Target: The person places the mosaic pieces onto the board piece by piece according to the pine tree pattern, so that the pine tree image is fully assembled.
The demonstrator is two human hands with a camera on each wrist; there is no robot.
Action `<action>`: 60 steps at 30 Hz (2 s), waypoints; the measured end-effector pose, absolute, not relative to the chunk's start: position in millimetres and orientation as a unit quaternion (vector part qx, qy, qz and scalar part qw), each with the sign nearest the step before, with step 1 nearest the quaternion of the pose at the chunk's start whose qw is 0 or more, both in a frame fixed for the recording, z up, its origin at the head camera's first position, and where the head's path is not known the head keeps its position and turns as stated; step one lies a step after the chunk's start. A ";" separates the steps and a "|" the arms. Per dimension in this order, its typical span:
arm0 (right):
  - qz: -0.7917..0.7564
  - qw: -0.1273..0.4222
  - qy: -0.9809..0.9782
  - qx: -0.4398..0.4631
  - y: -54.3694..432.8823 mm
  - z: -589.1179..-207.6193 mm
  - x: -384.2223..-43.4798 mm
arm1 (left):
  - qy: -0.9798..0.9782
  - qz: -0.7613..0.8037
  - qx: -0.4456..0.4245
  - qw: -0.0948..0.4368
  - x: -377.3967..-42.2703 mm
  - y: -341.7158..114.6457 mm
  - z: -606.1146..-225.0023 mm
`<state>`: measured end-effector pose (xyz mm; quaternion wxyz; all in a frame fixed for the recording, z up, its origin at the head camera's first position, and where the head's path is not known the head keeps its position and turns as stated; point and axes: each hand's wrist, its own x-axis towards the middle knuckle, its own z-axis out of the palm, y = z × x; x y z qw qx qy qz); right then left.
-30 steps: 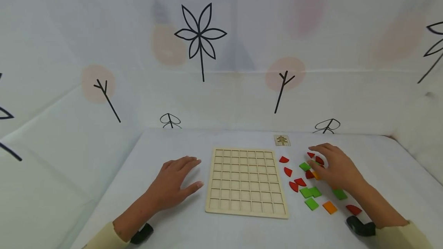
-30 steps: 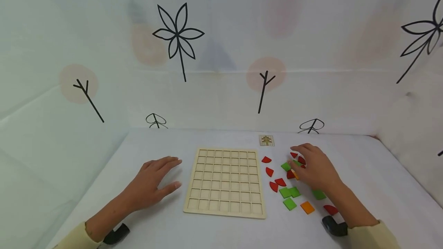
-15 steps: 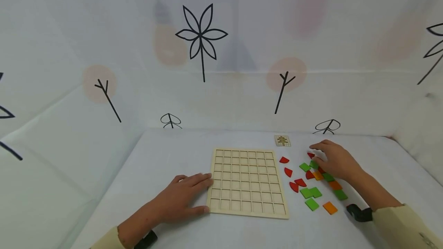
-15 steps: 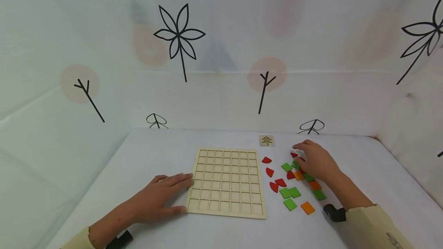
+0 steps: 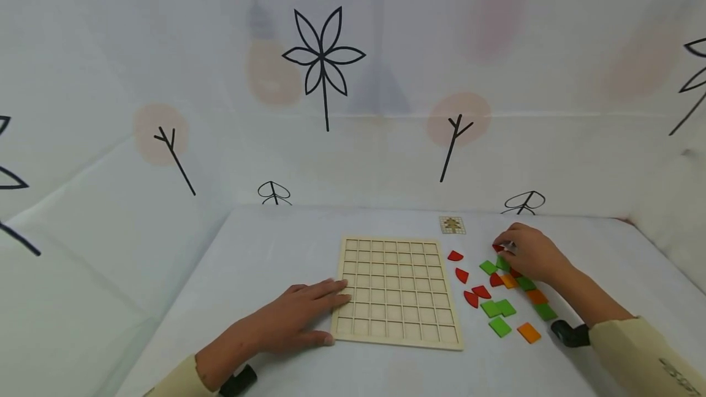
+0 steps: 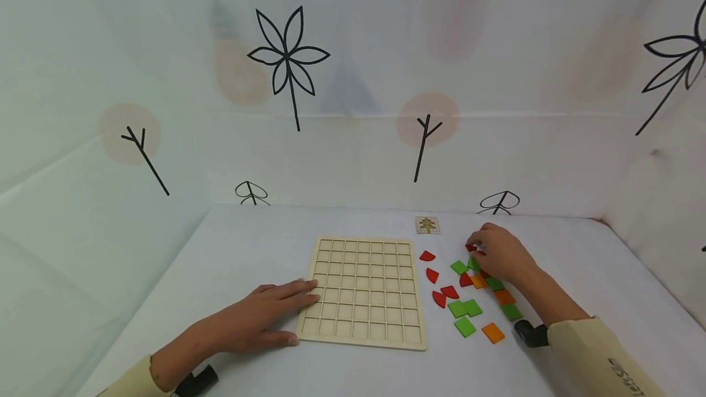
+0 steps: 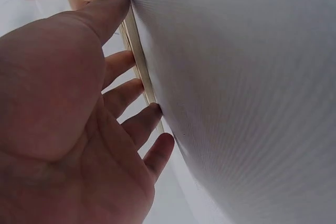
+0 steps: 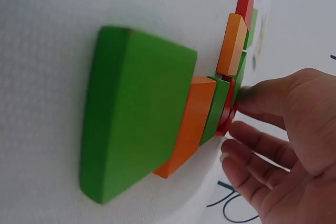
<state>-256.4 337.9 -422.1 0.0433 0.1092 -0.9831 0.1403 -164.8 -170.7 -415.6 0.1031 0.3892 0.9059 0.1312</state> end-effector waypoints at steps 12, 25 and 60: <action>0.153 0.028 -0.980 0.123 337.6 -416.9 -261.9 | 0.901 0.152 0.392 0.103 -168.2 -171.4 -416.6; 0.169 0.016 -0.980 0.101 338.6 -413.3 -262.8 | 0.917 0.134 0.359 0.108 -164.6 -170.5 -422.5; 0.265 0.005 -0.953 0.144 282.1 -377.4 -274.9 | 0.918 0.159 0.344 0.113 -169.3 -171.6 -422.1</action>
